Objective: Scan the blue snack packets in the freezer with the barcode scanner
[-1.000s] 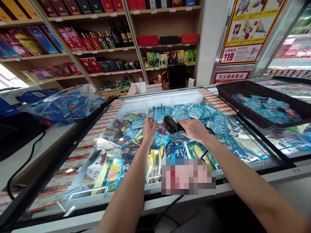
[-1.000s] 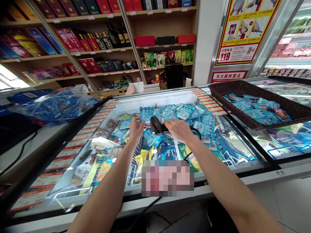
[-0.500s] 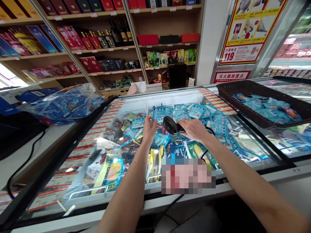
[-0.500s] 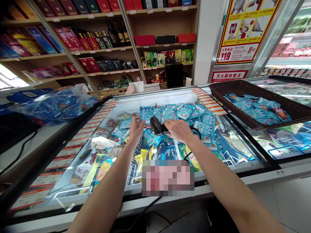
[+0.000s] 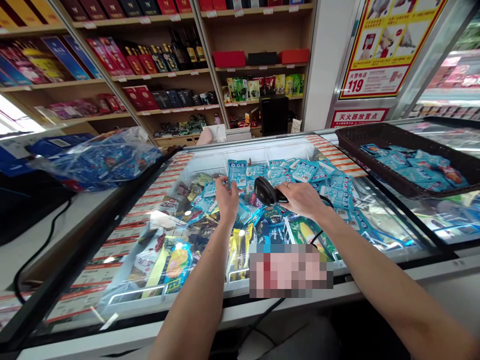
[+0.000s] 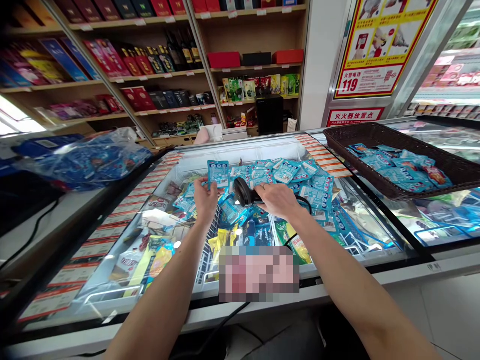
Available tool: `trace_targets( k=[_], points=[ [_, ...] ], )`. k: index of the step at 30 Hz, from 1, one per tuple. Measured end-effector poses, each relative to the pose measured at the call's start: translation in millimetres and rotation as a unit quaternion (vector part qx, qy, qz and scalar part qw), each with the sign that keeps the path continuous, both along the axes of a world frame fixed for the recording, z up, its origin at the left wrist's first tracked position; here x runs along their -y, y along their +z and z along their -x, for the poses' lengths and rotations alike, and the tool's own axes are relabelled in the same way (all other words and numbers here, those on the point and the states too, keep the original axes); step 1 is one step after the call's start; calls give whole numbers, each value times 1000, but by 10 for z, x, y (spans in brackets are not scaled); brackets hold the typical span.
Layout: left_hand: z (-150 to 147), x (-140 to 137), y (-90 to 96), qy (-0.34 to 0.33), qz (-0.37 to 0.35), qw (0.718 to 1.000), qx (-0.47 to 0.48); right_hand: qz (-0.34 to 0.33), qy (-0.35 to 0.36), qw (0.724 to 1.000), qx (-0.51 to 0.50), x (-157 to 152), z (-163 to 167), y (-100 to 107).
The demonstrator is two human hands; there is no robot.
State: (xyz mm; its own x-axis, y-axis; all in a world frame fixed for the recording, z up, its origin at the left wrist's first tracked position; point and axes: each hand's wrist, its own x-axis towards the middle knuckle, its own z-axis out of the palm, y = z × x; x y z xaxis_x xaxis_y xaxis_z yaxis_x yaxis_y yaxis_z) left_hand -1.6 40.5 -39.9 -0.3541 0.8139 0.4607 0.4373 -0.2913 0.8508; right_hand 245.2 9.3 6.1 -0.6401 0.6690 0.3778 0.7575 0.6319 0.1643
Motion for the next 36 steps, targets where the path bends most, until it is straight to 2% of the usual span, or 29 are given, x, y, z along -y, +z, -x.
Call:
trace_targets(
  k=[4, 8, 11, 13, 18, 20, 22, 27, 30, 33, 36],
  points=[
    [139, 64, 75, 143, -15, 983, -114, 3, -7, 1000, -6, 5, -29, 1],
    [253, 125, 116, 223, 17, 957, -185, 11, -18, 1000, -4, 0, -52, 3],
    [200, 190, 163, 248, -9, 938, -241, 10, -22, 1000, -3, -1, -67, 7],
    [96, 221, 193, 208, -31, 934, -289, 9, -21, 1000, -2, 0, -76, 8],
    [-182, 157, 123, -41, -38, 925, -377, 13, -26, 1000, -4, 6, -87, 6],
    [-223, 106, 59, -93, -25, 920, -379, 17, -27, 999, -4, 9, -85, 8],
    [-219, 75, 15, -105, -10, 916, -386, 20, -28, 999, -6, 14, -82, 13],
    [-147, 63, 0, -55, -4, 918, -392, 17, -31, 999, -4, 27, -71, 21],
    [-122, 44, -18, -57, -10, 920, -386, 16, -30, 999, -5, 24, -69, 14],
    [-117, 28, -41, -54, 17, 920, -389, 16, -26, 1000, -6, 16, -71, 2],
    [-121, 45, -33, -28, 23, 915, -402, 17, -22, 1000, -5, 15, -71, -5]
  ],
)
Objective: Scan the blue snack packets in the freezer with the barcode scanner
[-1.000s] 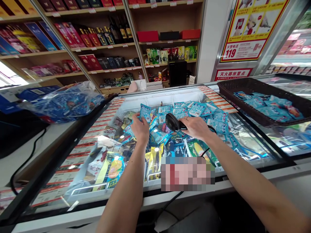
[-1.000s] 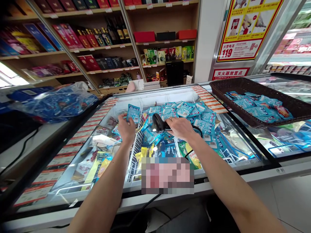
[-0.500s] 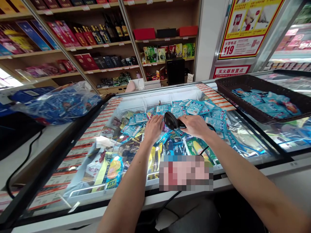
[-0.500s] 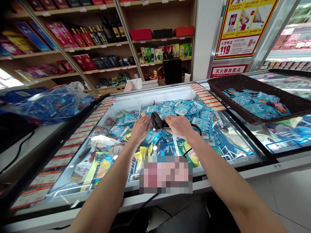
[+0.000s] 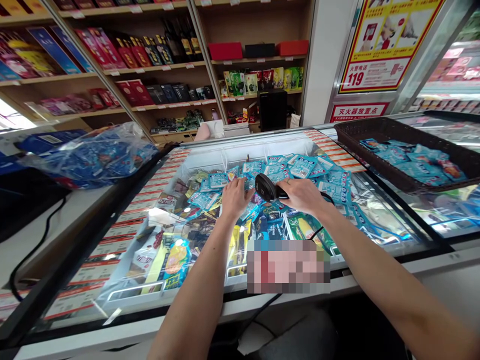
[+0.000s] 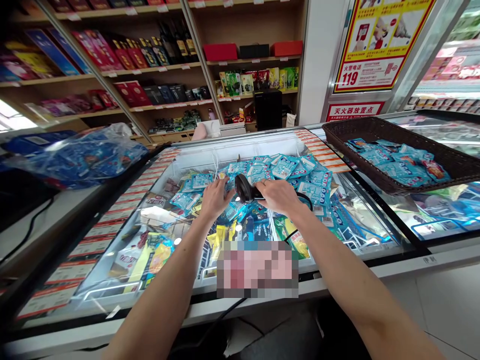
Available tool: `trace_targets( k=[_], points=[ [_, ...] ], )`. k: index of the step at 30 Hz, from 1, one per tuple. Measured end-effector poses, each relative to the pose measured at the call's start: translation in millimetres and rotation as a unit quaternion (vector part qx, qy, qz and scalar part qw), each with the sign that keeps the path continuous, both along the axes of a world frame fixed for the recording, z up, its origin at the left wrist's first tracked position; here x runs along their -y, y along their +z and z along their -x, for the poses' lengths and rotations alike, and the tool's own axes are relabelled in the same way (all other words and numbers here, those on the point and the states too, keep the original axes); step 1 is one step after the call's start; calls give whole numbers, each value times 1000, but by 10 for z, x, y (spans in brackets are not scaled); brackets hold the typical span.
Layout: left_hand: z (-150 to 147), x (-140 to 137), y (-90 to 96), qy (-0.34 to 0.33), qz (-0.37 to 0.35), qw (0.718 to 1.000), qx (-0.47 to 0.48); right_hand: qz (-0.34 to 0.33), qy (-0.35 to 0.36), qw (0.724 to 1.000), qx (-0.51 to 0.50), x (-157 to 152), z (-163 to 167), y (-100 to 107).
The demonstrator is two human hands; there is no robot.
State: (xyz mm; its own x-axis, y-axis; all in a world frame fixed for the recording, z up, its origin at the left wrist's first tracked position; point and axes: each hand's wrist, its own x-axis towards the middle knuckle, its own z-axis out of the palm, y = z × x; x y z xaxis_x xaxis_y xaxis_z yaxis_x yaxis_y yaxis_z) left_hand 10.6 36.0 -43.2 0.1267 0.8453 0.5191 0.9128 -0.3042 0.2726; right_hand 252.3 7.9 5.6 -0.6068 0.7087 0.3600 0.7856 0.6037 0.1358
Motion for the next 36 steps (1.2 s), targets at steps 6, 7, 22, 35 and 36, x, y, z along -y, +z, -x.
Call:
trace_targets(
  k=[6, 7, 22, 35, 36],
  points=[
    [65, 1, 39, 28, -41, 995, 90, -2, 0, 1000, 6, 11, 6, 1],
    [82, -6, 41, 32, -43, 992, 113, -3, 3, 1000, 7, 11, 7, 0],
    [135, -46, 16, 1, -46, 944, 328, -7, 29, 999, 18, 38, 16, 2],
    [138, -75, -19, -43, -46, 936, 347, -29, 47, 998, 7, 29, 22, -17],
    [137, -74, -18, -44, -47, 935, 348, -30, 47, 998, 7, 30, 21, -18]
  ],
)
